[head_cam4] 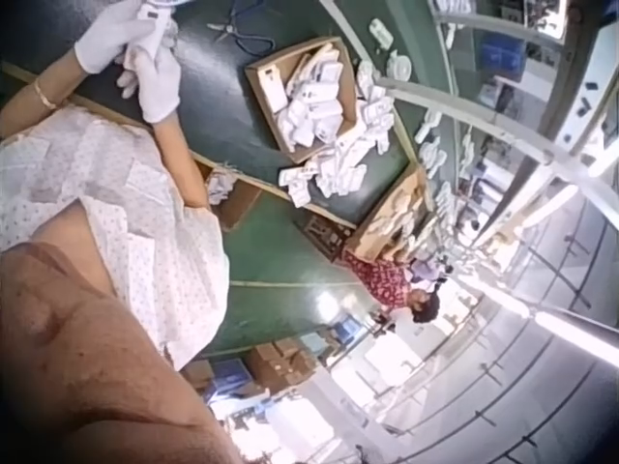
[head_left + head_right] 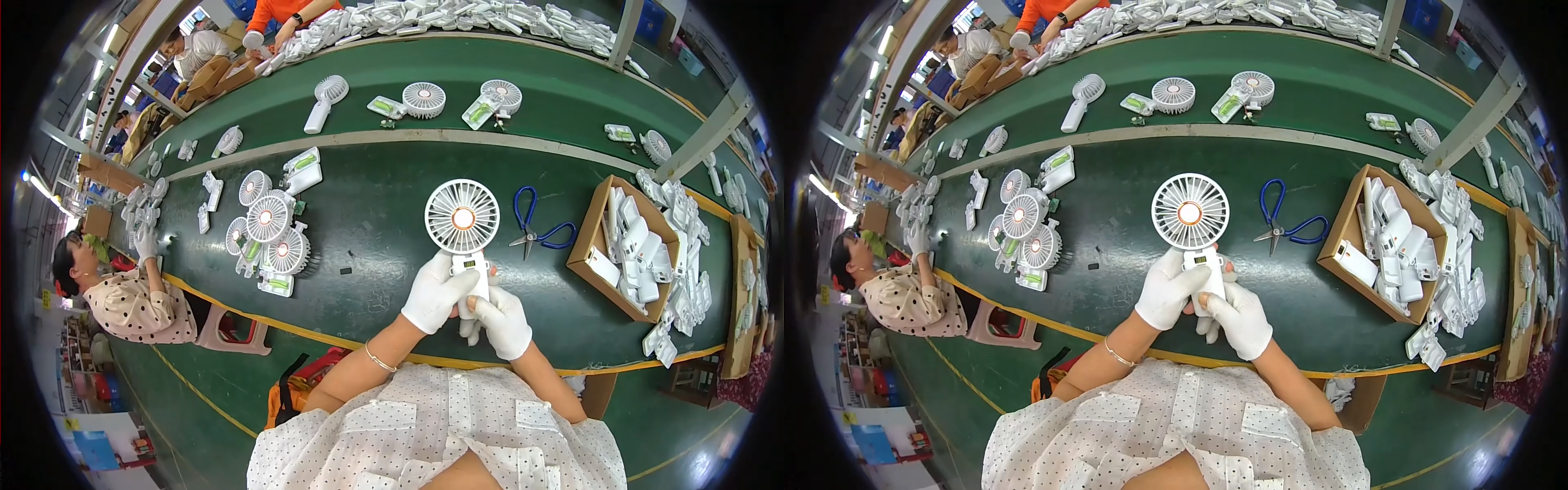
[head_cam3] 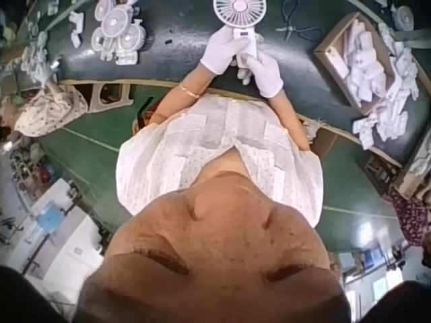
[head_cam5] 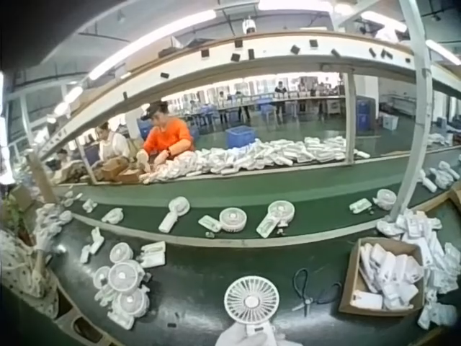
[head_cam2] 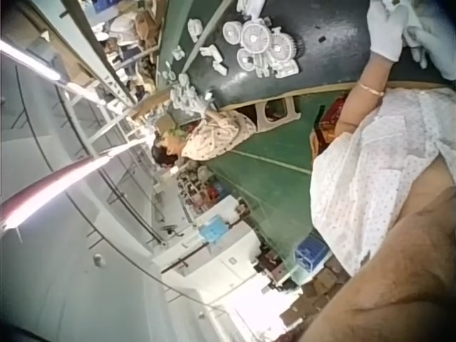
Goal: The person assembles portable fans by inserting the battery and circuit components into the handle casing, snapping the handle cover in place, testing the fan, and placing the assembled fans onto the conveyor belt.
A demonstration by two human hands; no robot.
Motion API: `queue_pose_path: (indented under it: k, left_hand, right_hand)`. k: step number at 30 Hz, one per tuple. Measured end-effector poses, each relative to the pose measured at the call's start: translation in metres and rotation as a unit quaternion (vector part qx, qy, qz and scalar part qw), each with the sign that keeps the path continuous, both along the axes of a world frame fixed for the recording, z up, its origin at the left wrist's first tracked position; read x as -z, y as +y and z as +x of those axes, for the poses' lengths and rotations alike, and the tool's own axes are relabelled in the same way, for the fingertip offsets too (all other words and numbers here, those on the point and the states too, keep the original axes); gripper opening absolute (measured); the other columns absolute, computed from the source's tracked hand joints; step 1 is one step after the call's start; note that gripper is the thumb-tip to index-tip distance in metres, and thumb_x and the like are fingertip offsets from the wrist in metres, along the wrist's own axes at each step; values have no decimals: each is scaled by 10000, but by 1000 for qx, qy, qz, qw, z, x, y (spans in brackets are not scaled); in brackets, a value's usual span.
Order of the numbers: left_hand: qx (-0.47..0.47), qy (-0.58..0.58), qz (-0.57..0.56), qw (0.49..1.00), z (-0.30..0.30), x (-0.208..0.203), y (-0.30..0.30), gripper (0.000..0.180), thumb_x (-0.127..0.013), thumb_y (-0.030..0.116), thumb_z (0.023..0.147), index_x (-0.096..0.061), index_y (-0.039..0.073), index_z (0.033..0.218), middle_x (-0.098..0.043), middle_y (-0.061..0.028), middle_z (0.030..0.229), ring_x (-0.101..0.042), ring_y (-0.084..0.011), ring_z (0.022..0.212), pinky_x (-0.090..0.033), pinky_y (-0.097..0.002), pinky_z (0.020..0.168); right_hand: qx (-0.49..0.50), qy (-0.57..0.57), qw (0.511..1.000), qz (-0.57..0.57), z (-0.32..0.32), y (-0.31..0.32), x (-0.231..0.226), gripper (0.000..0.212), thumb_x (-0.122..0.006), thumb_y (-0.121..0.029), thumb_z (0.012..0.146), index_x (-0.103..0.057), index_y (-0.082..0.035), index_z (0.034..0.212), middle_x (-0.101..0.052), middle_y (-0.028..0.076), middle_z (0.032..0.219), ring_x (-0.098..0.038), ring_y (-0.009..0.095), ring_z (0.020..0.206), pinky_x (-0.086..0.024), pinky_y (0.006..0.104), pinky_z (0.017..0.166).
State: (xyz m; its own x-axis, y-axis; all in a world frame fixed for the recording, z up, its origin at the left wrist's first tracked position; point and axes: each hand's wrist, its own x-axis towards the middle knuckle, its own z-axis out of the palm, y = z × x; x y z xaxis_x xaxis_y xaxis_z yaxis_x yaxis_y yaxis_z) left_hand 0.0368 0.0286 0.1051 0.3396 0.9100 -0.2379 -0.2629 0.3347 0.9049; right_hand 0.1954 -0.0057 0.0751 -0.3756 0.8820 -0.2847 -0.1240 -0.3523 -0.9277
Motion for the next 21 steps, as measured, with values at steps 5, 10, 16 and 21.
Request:
queue_pose_path:
  k: [5, 10, 16, 21]
  left_hand:
    - [81, -78, -10, 994, 4, 13, 13, 589, -562, 157, 932, -335, 1, 1452, -610, -184, 1243, -664, -174, 920, -533, -200, 578]
    - [128, 19, 15, 991, 31, 18, 55, 626, -643, 274, 904, -391, 26, 1420, -606, -99, 1041, -646, -179, 877, -537, -293, 721]
    - [119, 230, 117, 959, 124, -24, 168, 535, -650, 390, 890, -580, -39, 1202, -663, -119, 983, -624, -188, 880, -487, -313, 789]
    - [-71, 231, 284, 928, 166, 22, 280, 522, -704, 278, 841, -558, -34, 1234, -661, -181, 1122, -656, -248, 990, -511, -348, 867]
  right_hand:
    - [21, 222, 972, -80, 11, 1, 2, 484, -532, -422, 979, -628, 52, 1005, -654, 161, 749, -579, 217, 488, -470, 286, 434]
    - [34, 362, 917, -165, 16, 0, 15, 649, -502, -596, 955, -589, 25, 1125, -641, 150, 767, -550, 247, 477, -443, 333, 430]
    - [24, 274, 957, -92, 25, -7, 19, 382, -528, -275, 1017, -565, 54, 1208, -650, 116, 866, -600, 172, 634, -490, 288, 553]
    - [28, 223, 972, -73, 21, -3, 18, 317, -495, -159, 1000, -571, 58, 1218, -652, 111, 890, -619, 163, 666, -504, 280, 573]
